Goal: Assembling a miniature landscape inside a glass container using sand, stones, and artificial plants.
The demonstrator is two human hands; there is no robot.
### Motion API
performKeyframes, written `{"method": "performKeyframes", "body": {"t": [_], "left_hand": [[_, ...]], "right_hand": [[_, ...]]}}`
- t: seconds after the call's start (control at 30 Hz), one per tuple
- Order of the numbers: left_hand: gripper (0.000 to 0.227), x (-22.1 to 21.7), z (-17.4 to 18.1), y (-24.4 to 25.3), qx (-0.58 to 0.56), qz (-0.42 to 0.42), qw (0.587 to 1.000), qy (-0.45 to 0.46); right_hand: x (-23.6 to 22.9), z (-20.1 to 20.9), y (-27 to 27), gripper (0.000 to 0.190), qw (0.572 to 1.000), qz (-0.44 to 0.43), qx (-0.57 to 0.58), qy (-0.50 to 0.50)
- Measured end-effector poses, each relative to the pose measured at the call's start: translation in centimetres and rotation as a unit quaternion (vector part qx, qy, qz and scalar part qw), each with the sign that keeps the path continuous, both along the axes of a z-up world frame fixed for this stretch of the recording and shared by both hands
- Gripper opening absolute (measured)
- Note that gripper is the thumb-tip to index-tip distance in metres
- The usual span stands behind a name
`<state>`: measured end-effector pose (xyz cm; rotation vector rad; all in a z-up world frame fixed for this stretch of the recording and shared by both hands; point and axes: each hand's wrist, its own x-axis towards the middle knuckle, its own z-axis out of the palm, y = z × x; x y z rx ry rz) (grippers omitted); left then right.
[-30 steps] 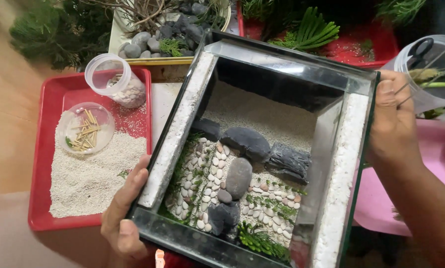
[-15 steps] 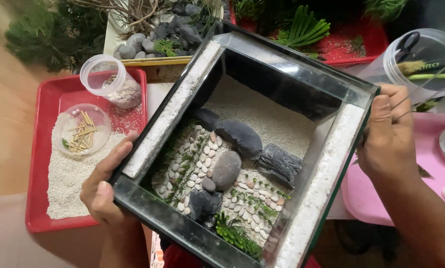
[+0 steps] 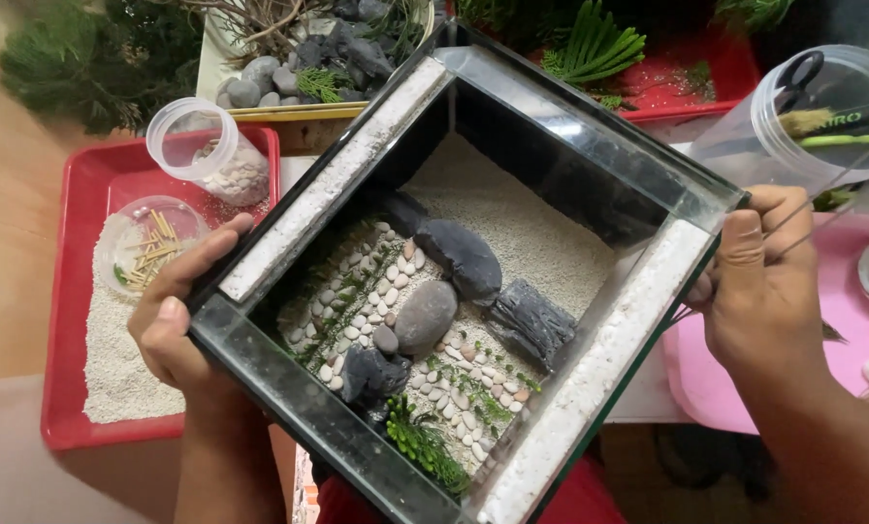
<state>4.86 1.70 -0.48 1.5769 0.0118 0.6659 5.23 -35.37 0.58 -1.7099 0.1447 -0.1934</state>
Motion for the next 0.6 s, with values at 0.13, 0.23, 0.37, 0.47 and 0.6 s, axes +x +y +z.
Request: {"method": "performKeyframes", "body": {"t": [0.13, 0.23, 0.37, 0.47, 0.6], "left_hand": [[0.056, 0.2, -0.4, 0.1, -0.015, -0.006, 1.0, 0.015], [0.055, 0.0, -0.6, 0.1, 0.007, -0.007, 1.0, 0.005], [0.059, -0.4, -0.4, 0.2, 0.108, 0.02, 0.994, 0.003], [0.061, -0.8, -0.2, 0.5, 0.177, 0.024, 0.984, -0.005], [0.063, -1.2, -0.7, 0.7, 0.22, 0.044, 0.974, -0.009]], "right_hand": [[0.3, -1.0, -1.7, 0.031, 1.0, 0.014, 0.003, -0.012], [0.5, -0.8, -3.9, 0.028, 0.997, 0.037, -0.068, -0.002], [-0.1, 2.9, -6.5, 0.026, 0.979, 0.063, -0.173, 0.088], [-2.1, 1.9, -10.9, 0.027, 0.959, 0.023, -0.272, 0.078], [-5.8, -3.1, -20.0, 0.026, 0.929, 0.001, -0.362, 0.082]]}}
